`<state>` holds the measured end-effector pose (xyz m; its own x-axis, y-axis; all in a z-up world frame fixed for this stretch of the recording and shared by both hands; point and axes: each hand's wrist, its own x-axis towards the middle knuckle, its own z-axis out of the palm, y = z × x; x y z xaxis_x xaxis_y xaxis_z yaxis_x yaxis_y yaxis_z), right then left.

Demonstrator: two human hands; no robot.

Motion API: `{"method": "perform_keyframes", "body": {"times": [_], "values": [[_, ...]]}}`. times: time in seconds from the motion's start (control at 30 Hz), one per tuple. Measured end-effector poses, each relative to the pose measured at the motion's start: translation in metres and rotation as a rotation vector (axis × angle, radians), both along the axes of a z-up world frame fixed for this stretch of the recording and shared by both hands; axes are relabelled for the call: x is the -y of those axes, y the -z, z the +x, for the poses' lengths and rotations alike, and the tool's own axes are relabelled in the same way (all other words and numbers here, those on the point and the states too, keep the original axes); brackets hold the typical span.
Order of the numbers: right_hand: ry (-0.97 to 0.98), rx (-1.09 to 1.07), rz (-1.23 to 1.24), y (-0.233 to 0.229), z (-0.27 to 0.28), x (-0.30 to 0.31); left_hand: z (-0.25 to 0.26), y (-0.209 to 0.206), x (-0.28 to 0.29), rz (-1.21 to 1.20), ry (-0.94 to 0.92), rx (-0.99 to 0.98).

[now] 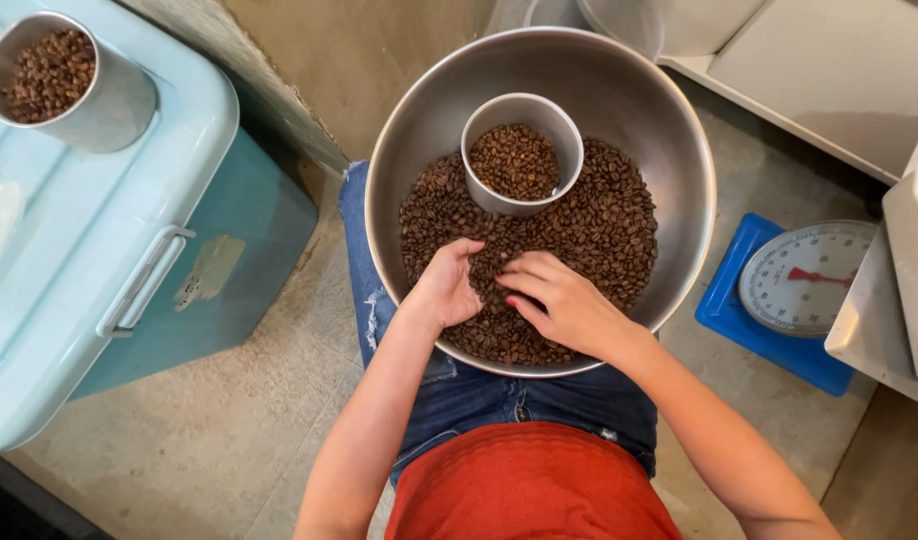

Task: The person sorts roasted coffee beans by hand, scooping them from a large metal bowl into a cup, then returning them to the bowl while removing debris.

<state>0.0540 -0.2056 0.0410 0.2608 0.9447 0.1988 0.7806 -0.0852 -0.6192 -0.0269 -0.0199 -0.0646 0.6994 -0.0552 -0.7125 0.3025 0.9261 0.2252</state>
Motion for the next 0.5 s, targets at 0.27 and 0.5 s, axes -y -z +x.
{"method": "perform_keyframes", "body": {"times": [0.27,0.5], "values": [[0.024,0.177,-0.237,0.014,0.04,0.037,-0.006,-0.062,0.007,-0.024,0.003,-0.01],[0.134,0.362,-0.216,0.012,0.059,0.041,-0.006,-0.062,0.008,-0.022,0.018,0.038]]}}
